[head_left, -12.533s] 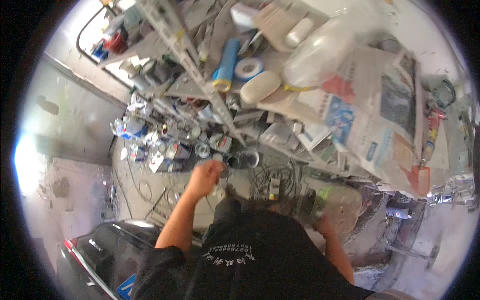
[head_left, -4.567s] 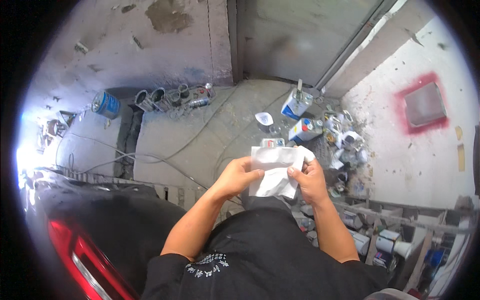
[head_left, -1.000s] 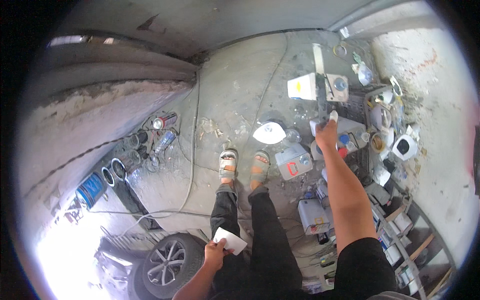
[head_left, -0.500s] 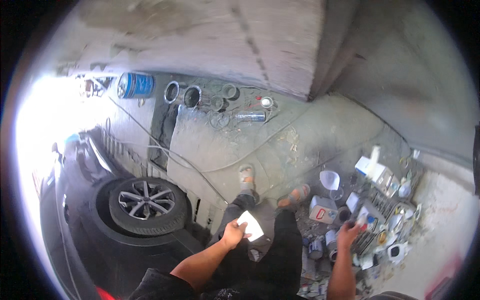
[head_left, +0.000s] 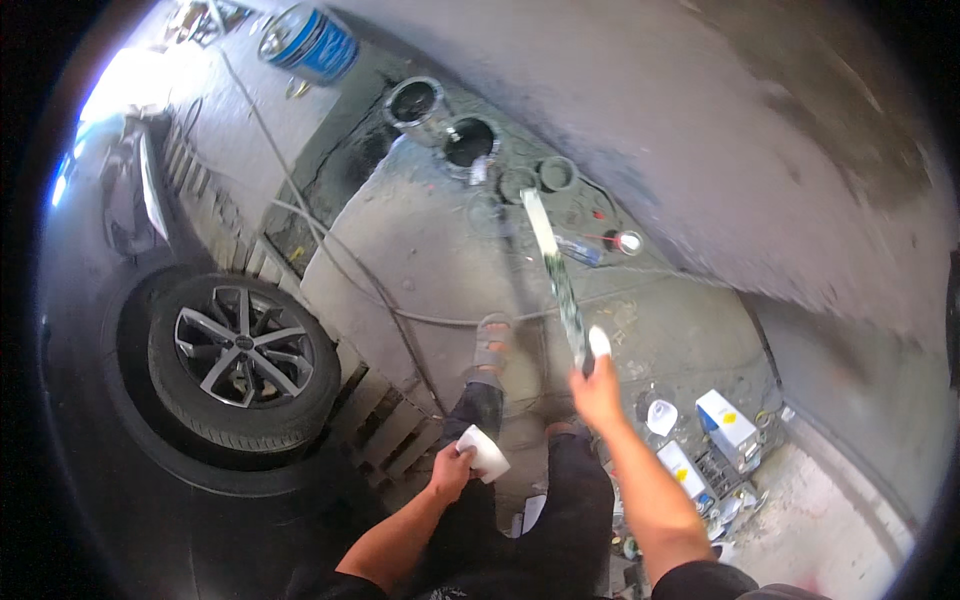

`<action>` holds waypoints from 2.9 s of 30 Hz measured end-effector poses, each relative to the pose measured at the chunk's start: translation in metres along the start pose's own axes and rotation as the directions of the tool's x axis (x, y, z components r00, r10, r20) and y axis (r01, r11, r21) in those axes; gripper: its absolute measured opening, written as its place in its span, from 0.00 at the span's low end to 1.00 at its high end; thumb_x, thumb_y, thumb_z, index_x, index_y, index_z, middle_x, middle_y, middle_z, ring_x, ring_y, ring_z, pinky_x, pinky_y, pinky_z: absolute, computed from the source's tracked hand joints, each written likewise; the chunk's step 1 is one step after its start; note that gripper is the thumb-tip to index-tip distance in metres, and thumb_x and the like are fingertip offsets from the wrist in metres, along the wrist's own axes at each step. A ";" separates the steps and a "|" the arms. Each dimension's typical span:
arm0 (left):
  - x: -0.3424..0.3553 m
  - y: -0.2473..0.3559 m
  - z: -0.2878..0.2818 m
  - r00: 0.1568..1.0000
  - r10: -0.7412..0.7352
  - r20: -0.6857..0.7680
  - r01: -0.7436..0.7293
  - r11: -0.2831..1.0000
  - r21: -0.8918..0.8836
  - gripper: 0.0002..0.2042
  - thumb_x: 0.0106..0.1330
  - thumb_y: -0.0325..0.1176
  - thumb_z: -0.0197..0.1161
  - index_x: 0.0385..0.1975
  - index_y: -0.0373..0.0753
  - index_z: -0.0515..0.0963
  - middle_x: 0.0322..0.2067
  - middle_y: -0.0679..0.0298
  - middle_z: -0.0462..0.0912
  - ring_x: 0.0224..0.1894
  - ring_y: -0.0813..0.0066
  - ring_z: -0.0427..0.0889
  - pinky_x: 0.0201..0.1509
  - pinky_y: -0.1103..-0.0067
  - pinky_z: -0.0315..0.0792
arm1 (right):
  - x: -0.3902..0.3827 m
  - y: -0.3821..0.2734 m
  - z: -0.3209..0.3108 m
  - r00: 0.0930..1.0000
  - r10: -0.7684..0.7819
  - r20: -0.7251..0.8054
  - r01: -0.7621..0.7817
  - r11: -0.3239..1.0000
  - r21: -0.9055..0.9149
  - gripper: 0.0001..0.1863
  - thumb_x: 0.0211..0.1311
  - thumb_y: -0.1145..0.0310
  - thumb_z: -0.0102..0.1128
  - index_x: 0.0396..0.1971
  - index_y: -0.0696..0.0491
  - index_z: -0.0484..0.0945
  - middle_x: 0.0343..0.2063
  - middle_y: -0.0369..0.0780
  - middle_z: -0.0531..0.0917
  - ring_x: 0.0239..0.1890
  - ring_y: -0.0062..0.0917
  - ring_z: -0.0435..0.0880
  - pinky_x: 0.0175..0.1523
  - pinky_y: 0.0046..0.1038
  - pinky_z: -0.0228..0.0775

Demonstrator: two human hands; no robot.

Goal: The person stirs paint in a can with a brush, pours it into a spray gun cup, and secures the lid. They then walk to a shelf, pick up a paper towel, and wipe their hands.

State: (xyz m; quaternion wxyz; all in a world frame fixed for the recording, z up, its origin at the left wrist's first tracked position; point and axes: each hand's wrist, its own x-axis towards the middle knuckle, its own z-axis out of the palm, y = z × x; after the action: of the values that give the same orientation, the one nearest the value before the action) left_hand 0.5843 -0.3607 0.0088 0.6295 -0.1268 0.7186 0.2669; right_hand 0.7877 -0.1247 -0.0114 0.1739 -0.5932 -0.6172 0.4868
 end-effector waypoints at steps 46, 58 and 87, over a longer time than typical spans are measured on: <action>0.009 0.012 0.048 0.991 0.054 0.122 -0.129 0.614 0.778 0.09 0.68 0.30 0.52 0.45 0.36 0.71 0.35 0.62 0.78 0.37 0.67 0.80 0.37 0.67 0.82 | -0.360 0.285 -0.062 0.358 0.867 -0.348 -0.678 0.497 0.541 0.17 0.58 0.63 0.58 0.41 0.59 0.72 0.32 0.52 0.83 0.37 0.46 0.83 0.41 0.40 0.74; -0.008 -0.057 0.131 0.727 0.157 0.668 -0.617 -0.278 0.737 0.11 0.69 0.34 0.56 0.36 0.30 0.76 0.26 0.61 0.81 0.26 0.72 0.78 0.32 0.73 0.74 | -0.452 0.439 -0.186 -0.125 0.706 -0.697 -0.602 0.504 0.619 0.36 0.52 0.49 0.66 0.47 0.68 0.71 0.37 0.56 0.81 0.43 0.51 0.80 0.49 0.41 0.72; 0.013 -0.077 0.148 0.832 0.068 0.550 -0.426 -0.555 0.714 0.11 0.67 0.38 0.56 0.39 0.38 0.79 0.32 0.50 0.83 0.36 0.51 0.83 0.39 0.65 0.75 | -0.369 0.476 -0.005 0.076 0.752 -0.655 -0.715 0.499 0.490 0.23 0.53 0.72 0.65 0.50 0.60 0.71 0.44 0.53 0.77 0.47 0.49 0.76 0.51 0.43 0.69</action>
State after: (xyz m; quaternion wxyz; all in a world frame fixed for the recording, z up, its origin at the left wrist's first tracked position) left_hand 0.7461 -0.3420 -0.0312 0.4004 0.6923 0.5212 -0.2978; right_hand 1.1466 -0.5400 -0.2589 0.1801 -0.9642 -0.0657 0.1834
